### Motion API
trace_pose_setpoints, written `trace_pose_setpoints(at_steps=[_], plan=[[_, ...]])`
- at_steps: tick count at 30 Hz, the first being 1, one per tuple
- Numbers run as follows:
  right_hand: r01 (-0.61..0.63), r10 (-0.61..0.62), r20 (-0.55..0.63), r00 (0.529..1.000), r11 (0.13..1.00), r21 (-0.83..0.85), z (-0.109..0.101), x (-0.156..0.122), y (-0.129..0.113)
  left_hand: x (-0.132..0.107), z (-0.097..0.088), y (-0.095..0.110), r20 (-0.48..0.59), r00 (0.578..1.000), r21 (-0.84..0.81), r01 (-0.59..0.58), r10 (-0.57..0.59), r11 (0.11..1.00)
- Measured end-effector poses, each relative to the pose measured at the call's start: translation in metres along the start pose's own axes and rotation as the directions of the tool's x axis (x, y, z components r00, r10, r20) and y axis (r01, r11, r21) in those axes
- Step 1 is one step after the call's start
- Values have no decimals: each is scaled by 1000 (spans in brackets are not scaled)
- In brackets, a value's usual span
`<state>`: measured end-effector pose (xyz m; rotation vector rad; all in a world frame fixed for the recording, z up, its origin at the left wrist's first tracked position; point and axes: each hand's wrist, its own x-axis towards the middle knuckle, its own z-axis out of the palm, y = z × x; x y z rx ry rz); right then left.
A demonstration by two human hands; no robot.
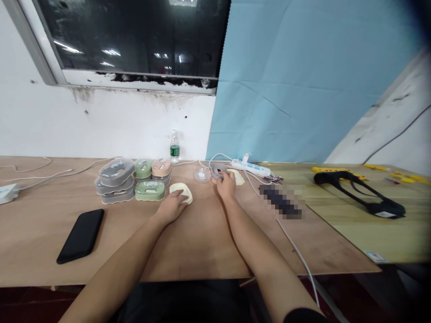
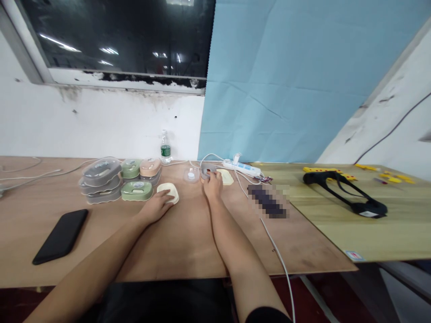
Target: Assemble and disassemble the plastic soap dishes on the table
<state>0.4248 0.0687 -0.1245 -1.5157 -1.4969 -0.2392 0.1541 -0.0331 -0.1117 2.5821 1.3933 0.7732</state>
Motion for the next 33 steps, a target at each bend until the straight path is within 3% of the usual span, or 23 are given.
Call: trace_pose_setpoints(at_steps=[4, 8, 12, 15, 17, 21, 25, 28, 31, 33], plan=[[97, -93, -58, 994, 992, 77, -6, -3, -17, 3, -4, 2, -134, 987, -85, 78, -89, 993], [264, -263, -25, 964, 952, 155, -12, -11, -41, 5, -7, 2, -339, 929, -211, 82, -151, 974], [479, -520, 72, 851, 826, 298, -18, -26, -70, 5, -11, 5, -453, 882, -205, 38, -129, 978], [571, -657, 121, 744, 719, 397, -21, -40, -91, 3, -14, 10, -444, 892, -180, 8, -89, 984], [580, -681, 120, 722, 691, 432, -21, -47, -101, 2, -16, 13, -411, 910, -175, -23, -52, 984], [557, -640, 81, 764, 719, 416, -18, -53, -108, 1, -17, 14, -388, 921, -163, -84, 14, 983], [551, -605, 48, 795, 752, 362, -14, -45, -97, 2, -15, 12, -326, 942, -48, -103, 82, 994], [477, -498, 10, 867, 836, 271, -14, -27, -72, 2, -15, 10, -318, 948, 75, 18, 7, 997], [295, -290, -55, 956, 944, 146, -22, -5, -30, 1, -18, 3, -365, 919, 163, 224, -152, 961], [140, -130, -131, 983, 988, 70, -31, 6, 2, 0, -21, -2, -383, 889, 208, 346, -249, 915]])
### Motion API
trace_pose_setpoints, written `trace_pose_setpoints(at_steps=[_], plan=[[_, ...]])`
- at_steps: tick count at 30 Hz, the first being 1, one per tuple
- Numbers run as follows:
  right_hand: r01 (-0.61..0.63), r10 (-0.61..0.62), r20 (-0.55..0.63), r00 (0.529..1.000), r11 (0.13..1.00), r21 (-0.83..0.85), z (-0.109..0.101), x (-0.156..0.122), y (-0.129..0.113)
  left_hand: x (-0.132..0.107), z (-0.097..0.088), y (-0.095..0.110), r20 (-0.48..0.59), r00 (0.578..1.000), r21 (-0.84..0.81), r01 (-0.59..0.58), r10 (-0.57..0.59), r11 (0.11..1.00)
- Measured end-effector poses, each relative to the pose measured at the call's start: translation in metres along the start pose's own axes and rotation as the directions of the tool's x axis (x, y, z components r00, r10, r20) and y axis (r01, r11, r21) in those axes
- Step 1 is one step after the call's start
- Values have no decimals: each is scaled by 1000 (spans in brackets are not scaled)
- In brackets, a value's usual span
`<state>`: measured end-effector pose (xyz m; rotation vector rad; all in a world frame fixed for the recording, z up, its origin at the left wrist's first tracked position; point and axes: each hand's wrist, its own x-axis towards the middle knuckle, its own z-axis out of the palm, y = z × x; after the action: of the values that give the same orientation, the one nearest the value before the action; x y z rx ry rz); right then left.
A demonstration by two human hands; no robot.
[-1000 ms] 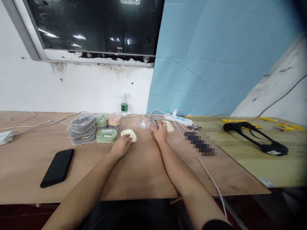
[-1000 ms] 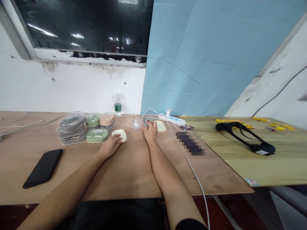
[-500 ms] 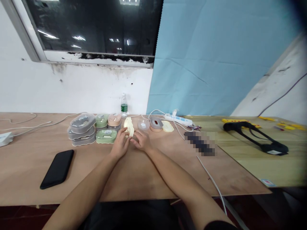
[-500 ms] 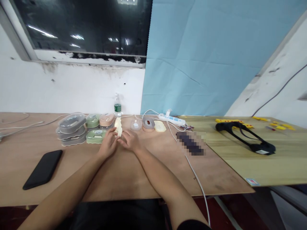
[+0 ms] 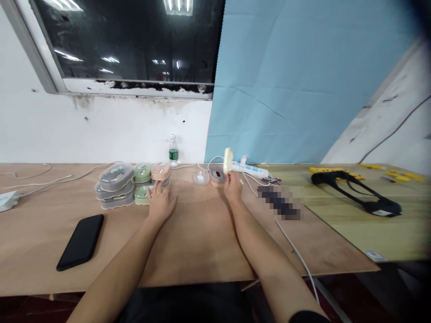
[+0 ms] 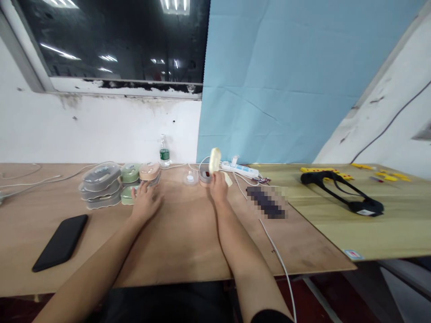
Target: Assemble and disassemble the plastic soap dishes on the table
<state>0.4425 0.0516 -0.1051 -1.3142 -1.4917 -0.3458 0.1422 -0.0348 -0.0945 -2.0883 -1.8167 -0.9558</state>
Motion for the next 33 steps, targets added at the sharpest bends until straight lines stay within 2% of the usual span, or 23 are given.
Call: trace_pose_setpoints(at_steps=[4, 6, 8, 13, 15, 18, 23, 33], plan=[[-172, 166, -184, 969, 985, -20, -16, 7, 50, 0, 3, -8, 77, 989, 116, 113, -122, 987], [-216, 211, -209, 955, 976, -3, -18, 7, 62, -2, 6, -7, 106, 988, 125, 102, -115, 987], [-249, 246, -180, 952, 968, 4, -17, 7, 68, -5, 7, -2, 111, 991, 93, 62, -72, 994], [-366, 362, -56, 931, 926, -98, -12, 2, 72, -5, 1, 13, 87, 984, -168, -140, 156, 976], [-413, 414, -27, 910, 896, -162, -10, 1, 72, -3, -2, 14, 53, 981, -194, -174, 188, 965], [-443, 459, 25, 888, 869, -219, -8, -1, 73, -1, -1, 10, 74, 987, -116, -131, 140, 985], [-412, 444, 90, 891, 877, -249, -5, -1, 68, -2, 8, 0, 223, 974, -4, -41, 41, 999], [-379, 451, 176, 875, 864, -331, -7, -1, 59, -3, 12, -1, 280, 956, -31, -79, 85, 996]])
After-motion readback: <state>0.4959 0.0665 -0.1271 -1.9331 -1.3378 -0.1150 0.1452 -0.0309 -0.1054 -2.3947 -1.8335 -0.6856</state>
